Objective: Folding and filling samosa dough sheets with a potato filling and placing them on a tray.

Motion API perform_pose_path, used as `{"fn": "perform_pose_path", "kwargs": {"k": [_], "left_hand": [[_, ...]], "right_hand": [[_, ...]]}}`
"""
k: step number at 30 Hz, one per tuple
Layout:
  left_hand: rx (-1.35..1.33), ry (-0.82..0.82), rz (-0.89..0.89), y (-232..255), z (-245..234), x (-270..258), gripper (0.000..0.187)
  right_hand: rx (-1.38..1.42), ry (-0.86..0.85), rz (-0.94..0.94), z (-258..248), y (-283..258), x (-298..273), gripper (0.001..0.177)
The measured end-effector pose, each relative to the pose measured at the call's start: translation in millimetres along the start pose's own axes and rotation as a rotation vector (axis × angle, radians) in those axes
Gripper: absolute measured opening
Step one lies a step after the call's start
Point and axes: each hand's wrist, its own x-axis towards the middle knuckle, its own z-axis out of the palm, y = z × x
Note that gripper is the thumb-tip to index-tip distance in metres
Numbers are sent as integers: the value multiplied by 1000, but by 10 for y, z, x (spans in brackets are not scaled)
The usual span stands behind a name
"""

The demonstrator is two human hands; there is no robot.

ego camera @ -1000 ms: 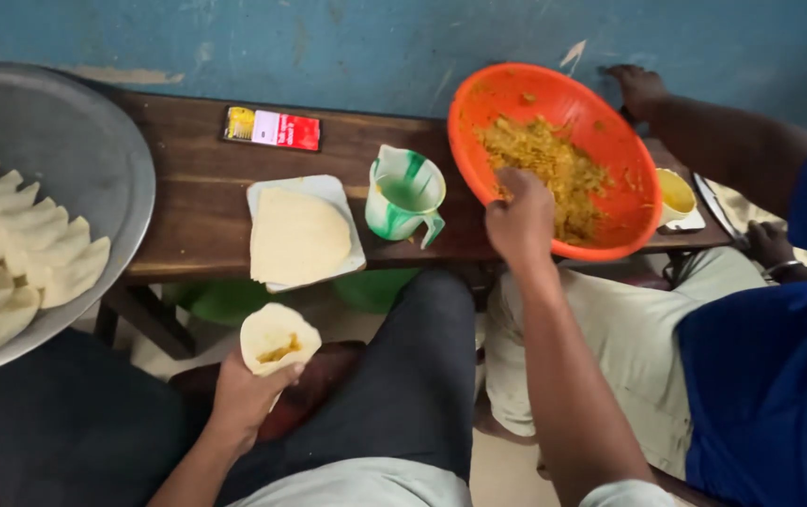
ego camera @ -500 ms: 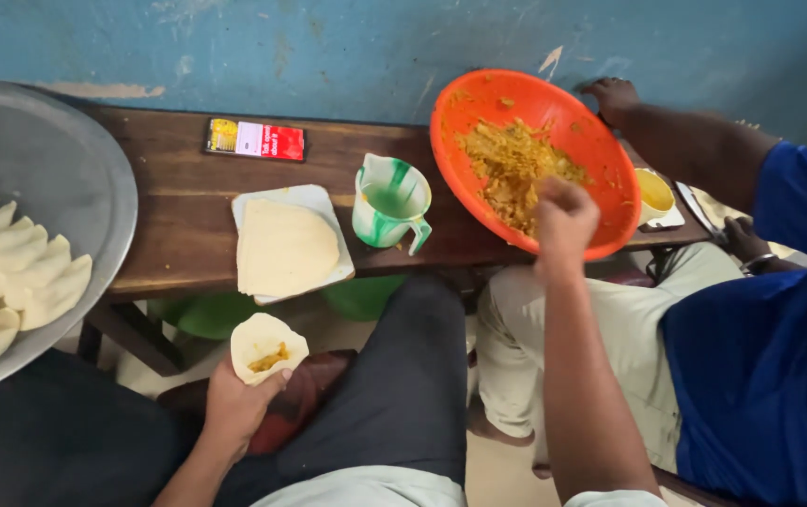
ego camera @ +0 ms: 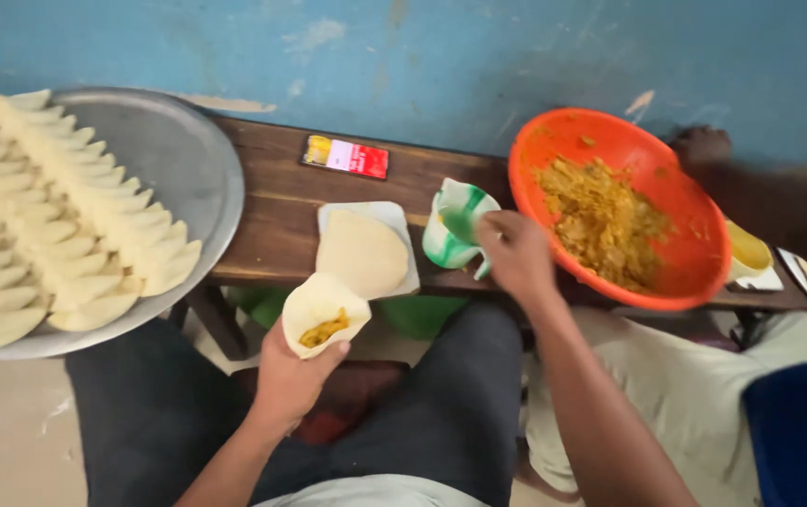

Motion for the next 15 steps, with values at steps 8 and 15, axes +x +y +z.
{"fn": "perform_pose_path", "kwargs": {"k": [8,15], "left_hand": [[-274,-58,-158,709,-16,-88,60],[-200,-313,87,710,196,-2,62]], "right_hand": [[-496,-43,-312,571,-663,-88,33],[-356,-487,-862,698,-1807,-885,59]]}}
